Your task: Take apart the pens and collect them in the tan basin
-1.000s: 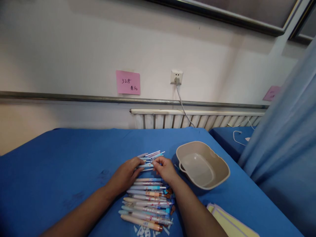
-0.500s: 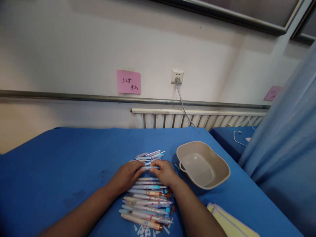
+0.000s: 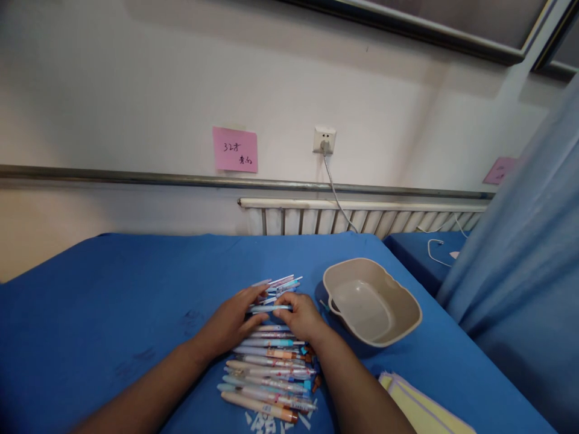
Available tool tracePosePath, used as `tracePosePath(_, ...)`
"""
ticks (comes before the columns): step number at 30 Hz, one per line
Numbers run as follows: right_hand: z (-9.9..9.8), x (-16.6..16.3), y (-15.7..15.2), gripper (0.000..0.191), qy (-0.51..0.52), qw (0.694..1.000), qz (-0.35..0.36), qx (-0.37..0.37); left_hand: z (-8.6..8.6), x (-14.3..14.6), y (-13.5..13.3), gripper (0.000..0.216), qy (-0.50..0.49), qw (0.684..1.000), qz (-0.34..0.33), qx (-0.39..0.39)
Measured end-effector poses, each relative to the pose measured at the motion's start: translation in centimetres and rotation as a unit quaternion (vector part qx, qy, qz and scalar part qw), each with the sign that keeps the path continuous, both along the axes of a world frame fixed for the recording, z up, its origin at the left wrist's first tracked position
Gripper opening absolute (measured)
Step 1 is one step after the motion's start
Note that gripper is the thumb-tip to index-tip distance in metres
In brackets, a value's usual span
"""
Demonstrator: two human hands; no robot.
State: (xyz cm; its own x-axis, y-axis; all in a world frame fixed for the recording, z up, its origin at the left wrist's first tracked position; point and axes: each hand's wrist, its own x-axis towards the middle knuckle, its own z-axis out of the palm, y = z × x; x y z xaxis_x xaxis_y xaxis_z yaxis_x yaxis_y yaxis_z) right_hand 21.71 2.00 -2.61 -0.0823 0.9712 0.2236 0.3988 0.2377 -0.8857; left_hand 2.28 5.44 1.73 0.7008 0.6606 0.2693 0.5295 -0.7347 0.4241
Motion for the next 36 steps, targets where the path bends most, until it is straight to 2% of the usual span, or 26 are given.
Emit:
tracePosePath(3, 0.1, 0.0, 0.0, 0.011, -0.004, 1.0, 0.0, -0.002, 0.0, 0.0, 0.1, 0.032, 0.001, 0.999, -0.028, 0.015)
tracePosePath(9, 0.1, 0.7, 0.2, 0.014, -0.015, 0.999, -0.029, 0.011, 0.5, -0.6, 0.8, 0.031, 0.091, 0.991, 0.079, -0.053)
tracePosePath(13, 0.2, 1.6, 0.4, 0.013, -0.059, 0.996, -0.058, 0.02, 0.4, -0.9, 1.3, 0.033, 0.107, 0.988, 0.101, -0.047)
tracePosePath(17, -0.1, 2.7, 0.7, 0.014, -0.102, 0.989, -0.101, 0.03, 0.2, -1.1, 1.9, 0.033, 0.135, 0.979, 0.15, -0.038)
tracePosePath(20, -0.2, 2.8, 0.6, 0.013, -0.102, 0.99, -0.093, 0.031, 0.5, -1.1, 2.0, 0.034, 0.106, 0.977, 0.179, -0.036)
tracePosePath(22, -0.1, 2.4, 0.5, 0.011, -0.101, 0.993, -0.062, 0.029, 0.8, -1.0, 1.7, 0.035, 0.074, 0.982, 0.169, -0.041)
tracePosePath(24, 0.2, 1.8, 0.2, 0.011, -0.099, 0.994, -0.027, 0.027, 1.0, -0.7, 1.3, 0.034, 0.063, 0.99, 0.122, -0.042)
tracePosePath(27, 0.4, 0.9, 0.0, 0.01, -0.093, 0.995, 0.004, 0.027, 1.0, -0.4, 0.6, 0.028, 0.091, 0.994, 0.039, -0.036)
tracePosePath(29, 0.3, 0.8, 0.0, 0.011, -0.101, 0.994, 0.01, 0.028, 0.8, -0.3, 0.5, 0.021, 0.114, 0.993, 0.012, -0.033)
tracePosePath(36, -0.5, 2.9, 0.8, 0.012, -0.231, 0.97, -0.076, 0.02, 0.0, -0.6, 1.1, 0.019, 0.17, 0.984, 0.059, -0.007)
